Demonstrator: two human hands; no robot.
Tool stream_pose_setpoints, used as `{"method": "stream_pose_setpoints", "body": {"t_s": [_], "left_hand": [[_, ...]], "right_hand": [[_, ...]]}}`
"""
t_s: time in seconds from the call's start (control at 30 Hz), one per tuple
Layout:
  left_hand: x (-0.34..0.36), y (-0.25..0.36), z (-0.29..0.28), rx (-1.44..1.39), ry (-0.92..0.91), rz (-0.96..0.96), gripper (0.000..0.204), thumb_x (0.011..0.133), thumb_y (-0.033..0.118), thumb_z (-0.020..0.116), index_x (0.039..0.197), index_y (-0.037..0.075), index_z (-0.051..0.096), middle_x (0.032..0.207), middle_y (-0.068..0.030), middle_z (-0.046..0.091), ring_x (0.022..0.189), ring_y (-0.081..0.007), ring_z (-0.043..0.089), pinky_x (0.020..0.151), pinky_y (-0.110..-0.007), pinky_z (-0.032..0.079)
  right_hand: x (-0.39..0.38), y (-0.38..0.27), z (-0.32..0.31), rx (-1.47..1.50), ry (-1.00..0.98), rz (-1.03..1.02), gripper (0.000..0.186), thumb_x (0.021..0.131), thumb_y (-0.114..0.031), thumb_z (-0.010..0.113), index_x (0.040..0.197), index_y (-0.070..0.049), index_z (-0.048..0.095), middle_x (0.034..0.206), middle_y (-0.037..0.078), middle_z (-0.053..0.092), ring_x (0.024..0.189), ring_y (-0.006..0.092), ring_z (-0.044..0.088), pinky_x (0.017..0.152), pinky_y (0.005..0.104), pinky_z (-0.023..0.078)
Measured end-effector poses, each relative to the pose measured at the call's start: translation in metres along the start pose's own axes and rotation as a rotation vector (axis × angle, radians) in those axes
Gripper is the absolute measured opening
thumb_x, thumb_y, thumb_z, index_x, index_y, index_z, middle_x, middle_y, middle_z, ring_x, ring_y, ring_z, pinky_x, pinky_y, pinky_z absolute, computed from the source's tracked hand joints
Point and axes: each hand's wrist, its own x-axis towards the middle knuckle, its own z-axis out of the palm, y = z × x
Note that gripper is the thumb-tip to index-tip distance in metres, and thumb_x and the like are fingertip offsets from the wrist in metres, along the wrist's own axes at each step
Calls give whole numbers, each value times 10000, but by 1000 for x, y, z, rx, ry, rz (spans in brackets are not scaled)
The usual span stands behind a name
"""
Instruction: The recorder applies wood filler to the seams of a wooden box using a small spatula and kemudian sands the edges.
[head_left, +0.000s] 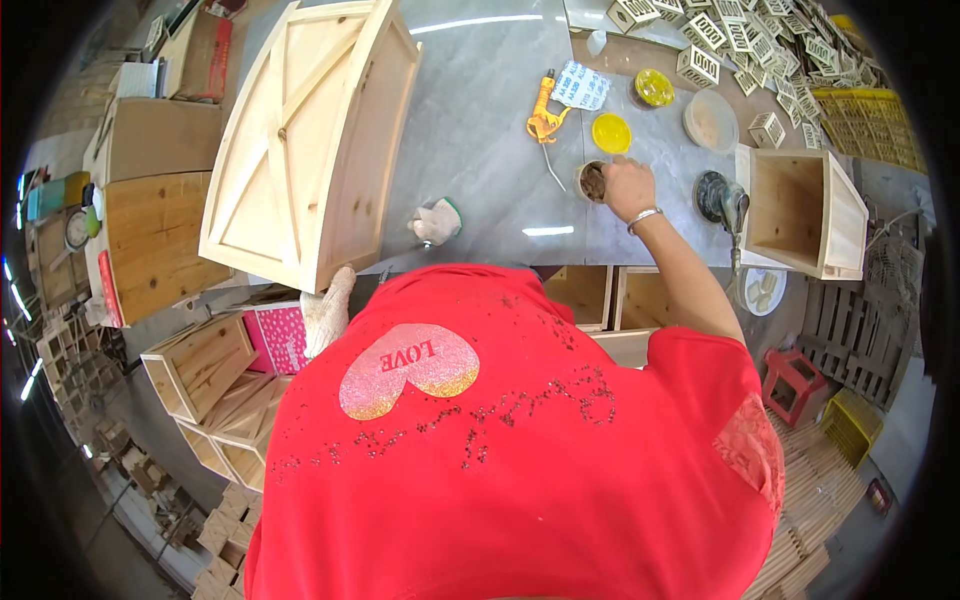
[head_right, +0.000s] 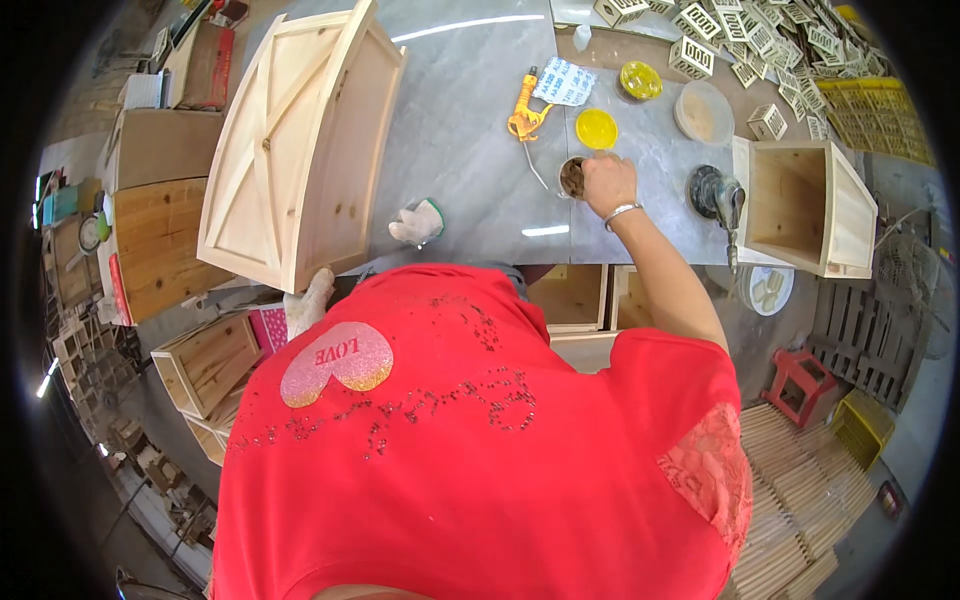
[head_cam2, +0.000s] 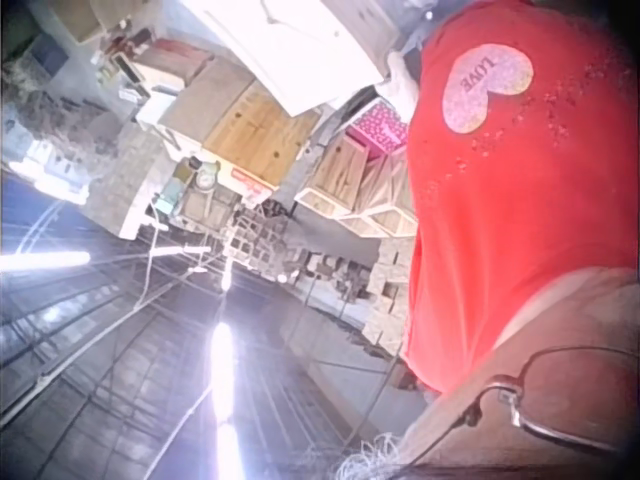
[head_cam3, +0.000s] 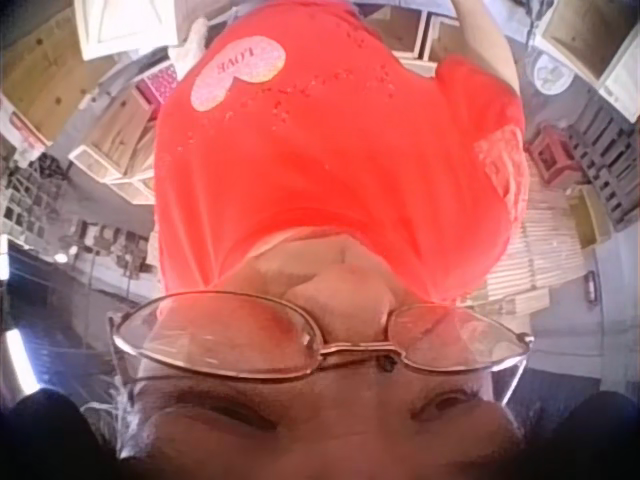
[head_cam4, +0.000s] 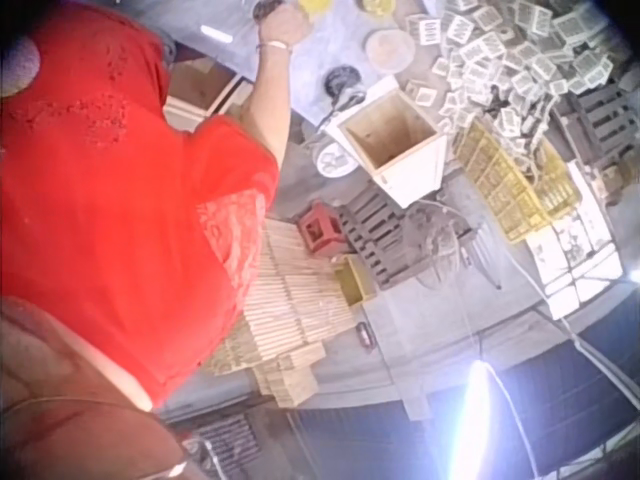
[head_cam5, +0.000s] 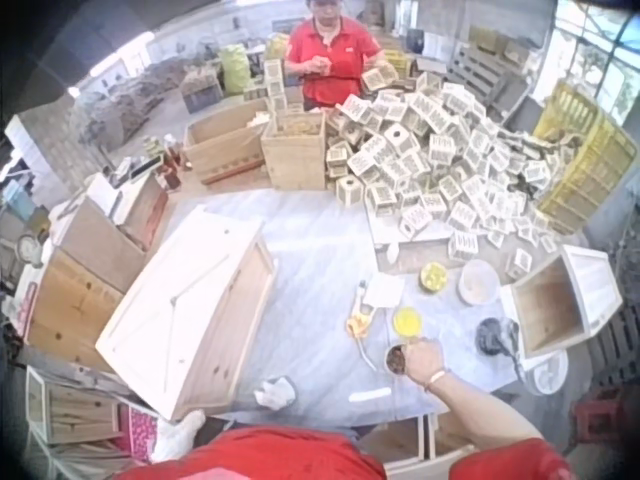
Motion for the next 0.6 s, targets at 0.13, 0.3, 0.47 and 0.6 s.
{"method": "stream_pose_setpoints", "body": {"t_s": [0.13,0.3,0.47,0.6], "left_hand": [[10,-11,-6,-15,7,-16,518,913,104,727,1385,6,540,1261,-101,631,1096,-194,576,968,-346,472],[11,-10,-5,40,55,-44,523,929,121,721,1400,10,525,1241,-93,624,1049,-170,568,914,-326,484],[8,-7,3,-15,107,-24,583,885,204,774,1388,51,522,1143,-59,618,905,-161,551,815,-354,493],[15,-22,-5,-23,90,31,533,883,210,779,1337,48,552,1065,-48,624,853,-144,547,765,-338,490]], "right_hand": [[4,3,-1,20,-34,-12,117,828,-132,625,800,-110,737,933,109,709,933,288,686,777,459,494],[6,6,-3,16,-77,-56,104,812,-141,643,796,-98,736,941,122,708,941,290,684,778,457,486],[9,5,-3,17,-118,-31,107,803,-123,637,806,-97,740,947,124,712,964,291,683,782,464,486],[10,2,-8,74,-141,15,119,777,-109,641,829,-93,748,953,129,722,959,295,691,786,475,488]]}}
